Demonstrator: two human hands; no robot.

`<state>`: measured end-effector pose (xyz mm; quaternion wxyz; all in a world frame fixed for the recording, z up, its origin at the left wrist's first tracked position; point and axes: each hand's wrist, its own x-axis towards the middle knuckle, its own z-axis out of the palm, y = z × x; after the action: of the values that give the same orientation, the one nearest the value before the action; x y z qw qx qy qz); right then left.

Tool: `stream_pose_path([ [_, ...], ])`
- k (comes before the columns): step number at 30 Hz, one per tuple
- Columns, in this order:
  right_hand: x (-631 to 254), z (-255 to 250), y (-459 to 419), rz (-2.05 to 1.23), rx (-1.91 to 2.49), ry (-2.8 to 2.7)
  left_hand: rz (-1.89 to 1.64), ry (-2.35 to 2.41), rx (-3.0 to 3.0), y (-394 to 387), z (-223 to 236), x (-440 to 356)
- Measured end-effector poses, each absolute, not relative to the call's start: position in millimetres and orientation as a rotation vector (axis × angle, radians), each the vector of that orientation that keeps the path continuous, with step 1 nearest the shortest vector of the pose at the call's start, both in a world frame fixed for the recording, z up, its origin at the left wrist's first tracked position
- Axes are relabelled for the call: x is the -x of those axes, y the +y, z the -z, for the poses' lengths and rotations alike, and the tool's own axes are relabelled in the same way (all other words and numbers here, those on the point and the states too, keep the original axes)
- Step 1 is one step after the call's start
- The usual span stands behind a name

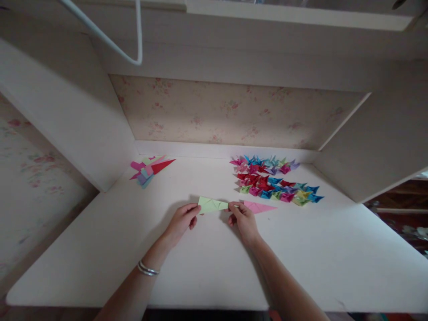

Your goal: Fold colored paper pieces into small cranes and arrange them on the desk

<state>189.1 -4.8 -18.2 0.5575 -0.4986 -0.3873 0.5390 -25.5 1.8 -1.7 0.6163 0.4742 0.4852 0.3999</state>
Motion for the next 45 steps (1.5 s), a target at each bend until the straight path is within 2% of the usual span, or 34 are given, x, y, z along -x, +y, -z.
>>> stream_pose_path([
  [21, -190.0, 16.6, -3.2, -1.270, 1.169, -0.918, -0.945, 1.051, -1.011, 0.8, -6.0, 25.1],
  [30, -186.5, 5.8, -14.0, -1.178, 1.162, -0.906, -0.836, 1.041, -1.189, -2.4, -6.8, 24.0],
  [37, -242.8, -15.9, -20.0, -0.991, 1.213, -0.884, -0.870, 1.058, -1.174, -2.7, -9.2, 24.1],
  [45, -320.6, -5.1, -12.7, -0.871, 1.406, -0.832, -0.877, 1.075, -1.147, -2.3, -9.5, 22.5],
])
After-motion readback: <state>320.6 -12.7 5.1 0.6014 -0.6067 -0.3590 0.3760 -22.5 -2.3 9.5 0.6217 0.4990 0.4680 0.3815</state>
